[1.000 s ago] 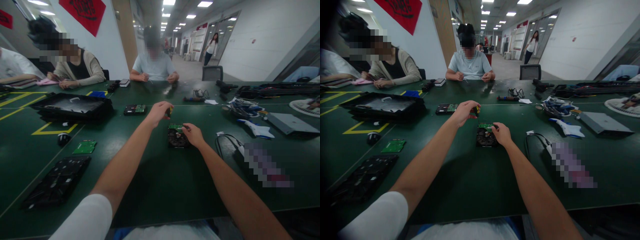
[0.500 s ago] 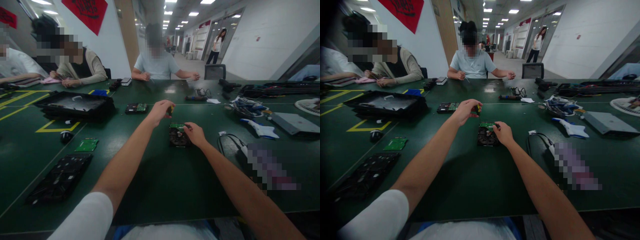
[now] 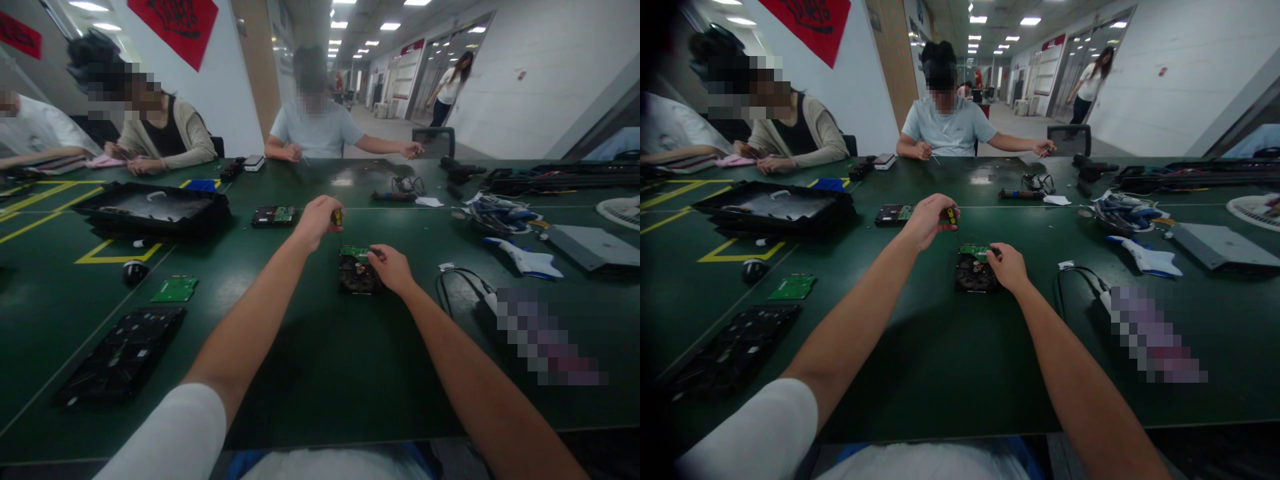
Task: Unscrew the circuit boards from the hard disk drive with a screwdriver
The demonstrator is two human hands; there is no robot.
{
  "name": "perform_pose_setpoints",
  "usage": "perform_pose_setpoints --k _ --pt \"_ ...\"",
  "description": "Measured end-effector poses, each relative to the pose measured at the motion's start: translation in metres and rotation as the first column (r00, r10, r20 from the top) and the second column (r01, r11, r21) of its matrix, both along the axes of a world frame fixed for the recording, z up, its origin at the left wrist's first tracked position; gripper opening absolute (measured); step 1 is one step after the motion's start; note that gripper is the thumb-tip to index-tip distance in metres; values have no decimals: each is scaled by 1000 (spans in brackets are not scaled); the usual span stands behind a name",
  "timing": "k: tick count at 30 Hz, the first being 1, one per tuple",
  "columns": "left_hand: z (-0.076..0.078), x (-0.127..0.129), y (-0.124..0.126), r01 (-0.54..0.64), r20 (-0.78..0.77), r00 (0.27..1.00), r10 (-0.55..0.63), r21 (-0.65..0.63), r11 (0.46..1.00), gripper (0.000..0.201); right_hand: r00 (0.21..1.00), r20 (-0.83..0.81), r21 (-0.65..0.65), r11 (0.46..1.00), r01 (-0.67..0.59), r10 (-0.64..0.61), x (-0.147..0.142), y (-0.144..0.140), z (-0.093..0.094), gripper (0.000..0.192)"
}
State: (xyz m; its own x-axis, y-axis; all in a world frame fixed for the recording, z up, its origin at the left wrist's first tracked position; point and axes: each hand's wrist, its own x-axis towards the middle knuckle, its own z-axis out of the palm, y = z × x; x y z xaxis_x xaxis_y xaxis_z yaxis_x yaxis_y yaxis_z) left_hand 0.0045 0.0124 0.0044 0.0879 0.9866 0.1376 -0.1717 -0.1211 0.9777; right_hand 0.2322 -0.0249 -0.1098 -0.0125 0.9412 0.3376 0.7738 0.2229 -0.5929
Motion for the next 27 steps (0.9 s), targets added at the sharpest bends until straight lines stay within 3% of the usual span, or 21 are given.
perform_pose_setpoints --k 3,10,14,19,23,27 --pt "0 0 1 -34 -32 999 35 25 999 14 1000 1 -2 1000 -9 9 1 0 0 37" --pt "3 0 -5 148 51 988 -145 -62 987 20 1000 1 -12 1000 -18 18 1 0 1 37" --pt "-1 3 -2 61 116 992 -52 -76 995 14 999 -2 -9 999 -33 33 2 0 1 38" --pt "-3 3 2 -50 -3 999 49 -15 999 19 1000 -5 -20 999 -31 31 3 2 -1 39" --pt "-1 2 -2 65 29 998 -63 -49 997 19 1000 -6 -16 999 -31 30 4 2 -3 39" --pt "-1 3 -4 213 216 961 -174 -172 962 15 999 -20 -7 999 -35 35 5 3 -4 39"
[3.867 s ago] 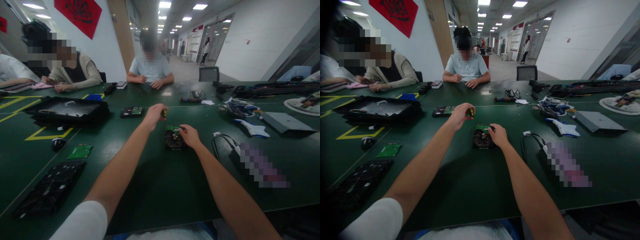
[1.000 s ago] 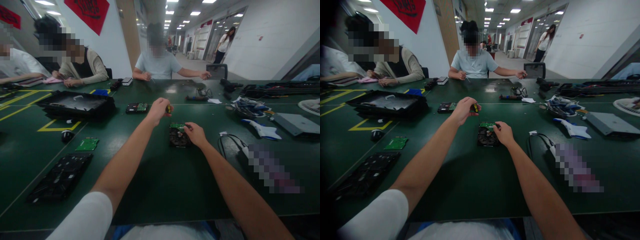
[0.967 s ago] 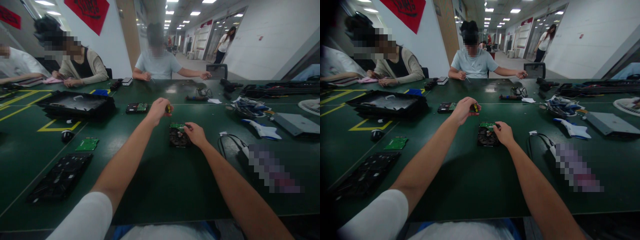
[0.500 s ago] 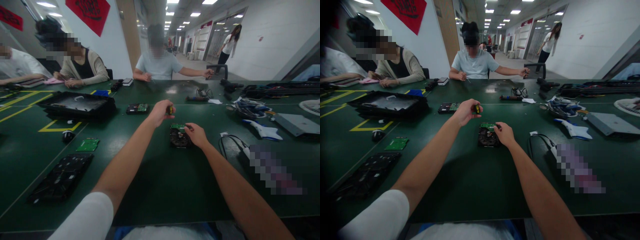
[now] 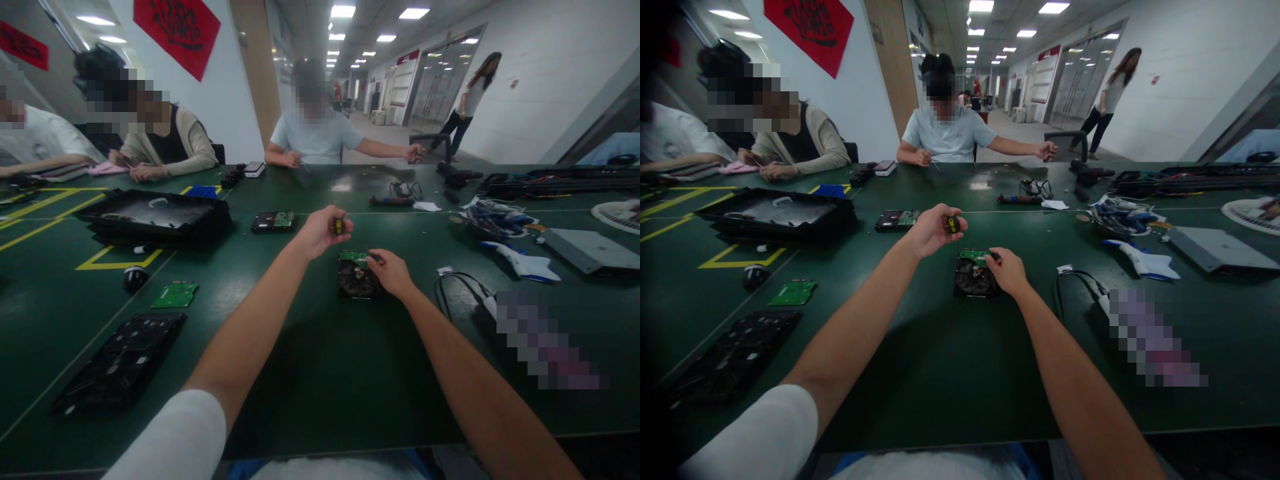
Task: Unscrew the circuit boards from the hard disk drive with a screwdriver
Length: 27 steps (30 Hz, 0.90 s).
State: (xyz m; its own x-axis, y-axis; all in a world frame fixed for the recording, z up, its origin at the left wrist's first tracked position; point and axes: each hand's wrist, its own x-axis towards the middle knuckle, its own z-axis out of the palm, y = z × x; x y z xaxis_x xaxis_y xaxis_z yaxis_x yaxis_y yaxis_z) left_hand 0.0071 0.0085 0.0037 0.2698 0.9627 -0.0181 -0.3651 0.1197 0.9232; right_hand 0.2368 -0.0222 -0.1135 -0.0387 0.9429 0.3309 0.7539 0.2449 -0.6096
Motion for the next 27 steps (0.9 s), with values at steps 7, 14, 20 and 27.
perform_pose_setpoints --k 7,14,20,27 --pt "-2 0 3 -75 -68 994 83 114 991 13 1000 -7 -3 1000 -7 7 1 -1 2 39" --pt "0 3 -3 -21 -106 994 35 123 992 17 1000 -6 3 1000 2 -2 -1 -1 2 39" --pt "-1 4 0 -127 -89 986 140 136 983 13 1000 -4 1 1000 -2 2 -2 -3 3 39" --pt "2 3 -4 -89 -209 968 140 234 968 17 1000 6 -10 1000 0 0 -2 -4 6 39"
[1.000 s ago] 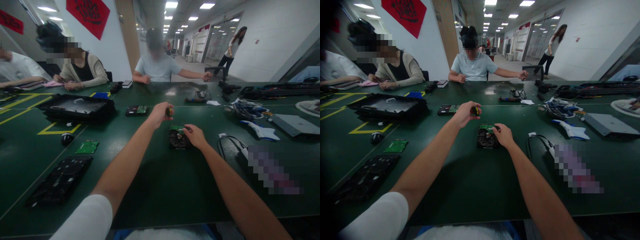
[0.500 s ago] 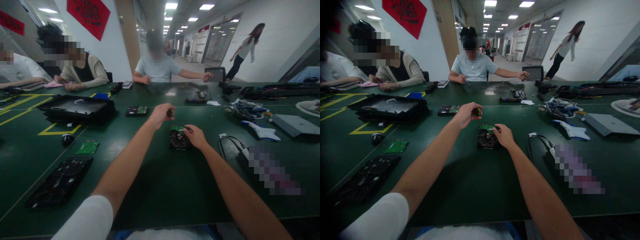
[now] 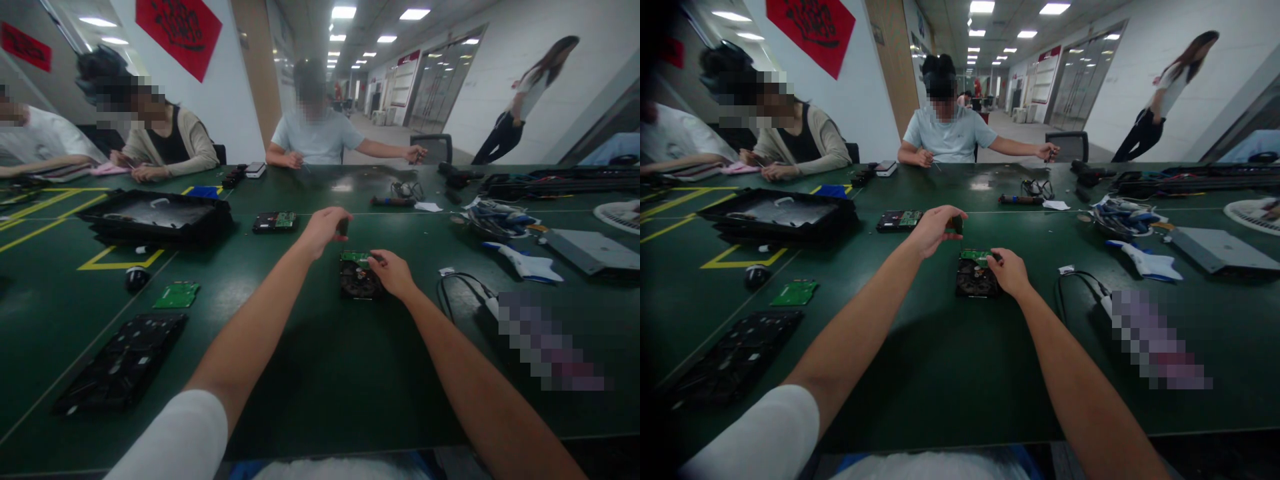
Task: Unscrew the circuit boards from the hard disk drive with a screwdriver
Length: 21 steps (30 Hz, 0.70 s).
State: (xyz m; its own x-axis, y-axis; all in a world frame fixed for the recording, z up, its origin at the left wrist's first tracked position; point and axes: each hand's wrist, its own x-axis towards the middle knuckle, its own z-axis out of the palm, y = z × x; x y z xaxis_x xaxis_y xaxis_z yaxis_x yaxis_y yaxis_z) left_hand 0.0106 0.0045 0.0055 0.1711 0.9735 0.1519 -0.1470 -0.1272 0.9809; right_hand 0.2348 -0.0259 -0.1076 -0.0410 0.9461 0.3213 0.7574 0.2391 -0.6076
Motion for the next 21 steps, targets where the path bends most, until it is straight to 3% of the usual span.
perform_pose_setpoints --k 6,8,14,21 --pt "-1 -1 2 90 180 982 -59 -173 981 16 1000 -12 3 1000 6 -6 -1 1 -2 39" --pt "-2 -2 4 80 200 979 -45 -170 982 15 1000 -15 5 1000 6 -6 -2 1 -2 39" --pt "-1 -2 1 -60 7 998 60 20 998 18 1000 3 -5 1000 12 -12 -1 1 -2 39" --pt "1 2 -3 49 23 999 -47 -78 996 20 1000 12 0 1000 12 -12 -1 1 -1 38"
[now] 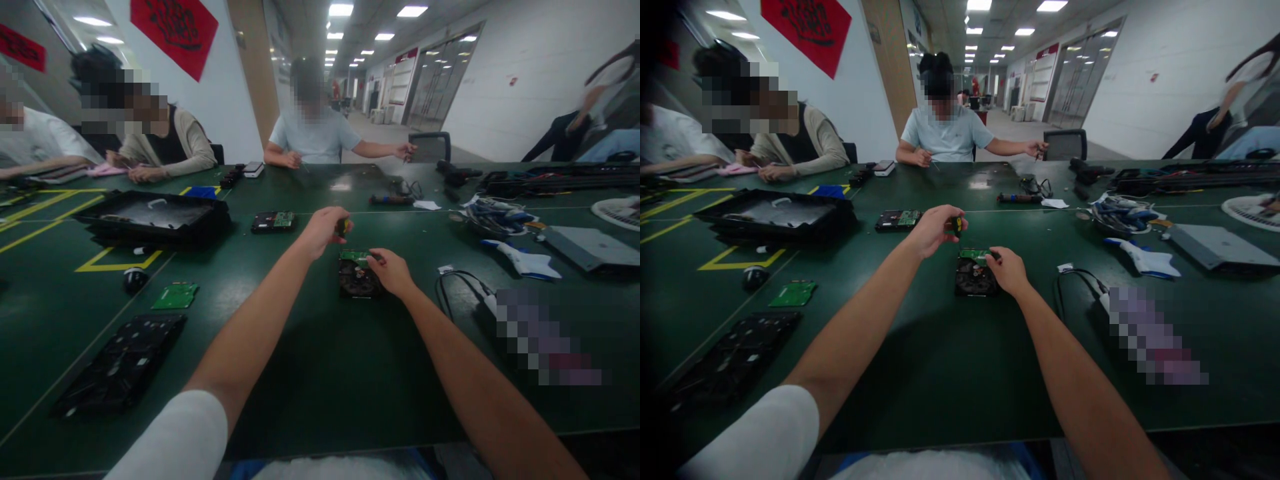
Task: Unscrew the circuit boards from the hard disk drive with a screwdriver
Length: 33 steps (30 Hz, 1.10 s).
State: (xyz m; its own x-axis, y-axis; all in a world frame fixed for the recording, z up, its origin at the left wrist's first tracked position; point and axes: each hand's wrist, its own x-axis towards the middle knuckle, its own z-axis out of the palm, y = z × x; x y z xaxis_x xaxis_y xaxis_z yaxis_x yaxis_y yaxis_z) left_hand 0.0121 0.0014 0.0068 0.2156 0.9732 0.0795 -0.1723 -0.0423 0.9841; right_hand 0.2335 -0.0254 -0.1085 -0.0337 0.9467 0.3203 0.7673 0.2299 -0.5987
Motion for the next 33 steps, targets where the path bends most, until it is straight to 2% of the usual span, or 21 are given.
perform_pose_setpoints --k 6,10,14,22,29,33 --pt "-4 0 7 -64 108 992 65 -17 998 14 1000 10 4 1000 -5 5 1 0 0 38" --pt "-3 -2 6 -126 51 991 124 47 991 12 1000 8 2 1000 -6 6 1 0 -1 38" --pt "-2 -2 3 -77 -18 997 78 70 995 16 1000 -5 -1 1000 8 -9 1 -1 0 38" --pt "-10 -2 12 -96 148 984 100 -30 995 16 1000 -16 -3 1000 7 -7 0 0 -1 39" --pt "-8 -3 11 -94 69 994 90 47 994 15 1000 -2 5 1000 -2 2 1 2 -4 39" --pt "-8 -2 9 -30 97 995 30 1 1000 17 1000 -5 12 1000 -9 9 1 1 -3 39"
